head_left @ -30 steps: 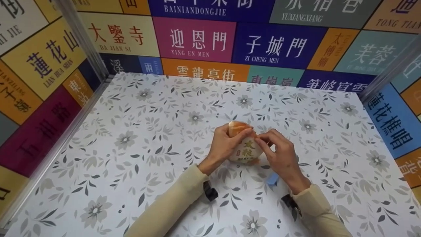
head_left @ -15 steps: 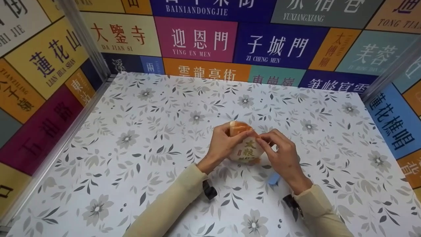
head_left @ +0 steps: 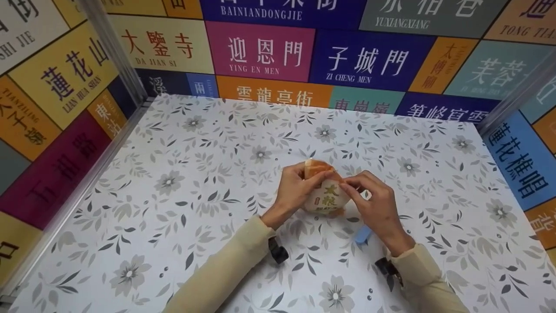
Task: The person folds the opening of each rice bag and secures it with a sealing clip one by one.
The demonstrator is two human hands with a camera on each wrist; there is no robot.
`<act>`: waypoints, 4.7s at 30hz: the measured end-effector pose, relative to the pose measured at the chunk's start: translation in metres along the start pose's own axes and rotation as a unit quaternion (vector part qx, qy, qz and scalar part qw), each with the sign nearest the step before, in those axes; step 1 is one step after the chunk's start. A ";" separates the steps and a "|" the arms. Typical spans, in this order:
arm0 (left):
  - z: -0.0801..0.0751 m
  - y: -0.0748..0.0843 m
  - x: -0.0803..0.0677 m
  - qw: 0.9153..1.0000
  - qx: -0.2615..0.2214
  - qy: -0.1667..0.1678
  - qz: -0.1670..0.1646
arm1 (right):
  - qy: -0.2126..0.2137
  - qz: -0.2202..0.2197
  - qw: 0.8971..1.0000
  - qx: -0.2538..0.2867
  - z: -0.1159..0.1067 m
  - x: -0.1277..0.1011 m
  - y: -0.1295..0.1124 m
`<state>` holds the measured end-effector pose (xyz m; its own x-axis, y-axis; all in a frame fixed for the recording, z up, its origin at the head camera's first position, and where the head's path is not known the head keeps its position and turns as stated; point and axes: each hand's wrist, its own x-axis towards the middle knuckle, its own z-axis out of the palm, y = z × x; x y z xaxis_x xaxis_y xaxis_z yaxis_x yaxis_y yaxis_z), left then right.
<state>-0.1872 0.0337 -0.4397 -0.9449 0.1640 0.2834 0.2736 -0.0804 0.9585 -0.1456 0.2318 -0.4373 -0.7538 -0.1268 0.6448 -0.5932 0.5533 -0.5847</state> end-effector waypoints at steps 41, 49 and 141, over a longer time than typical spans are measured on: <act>-0.001 0.004 -0.001 1.000 0.000 0.010 -0.012 | -0.031 0.005 0.999 -0.015 -0.017 -0.013 0.016; -0.001 0.004 0.000 1.000 0.002 0.015 -0.020 | -0.035 0.010 0.999 -0.025 -0.019 -0.016 0.016; 0.000 -0.005 0.000 1.000 0.019 0.015 -0.020 | -0.244 0.352 0.893 -0.141 -0.078 -0.031 0.038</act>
<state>-0.1884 0.0339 -0.4447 -0.9598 0.1370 0.2450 0.2422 -0.0369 0.9695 -0.1226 0.3208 -0.4415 -0.9858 0.0287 -0.1652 0.1190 0.8137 -0.5689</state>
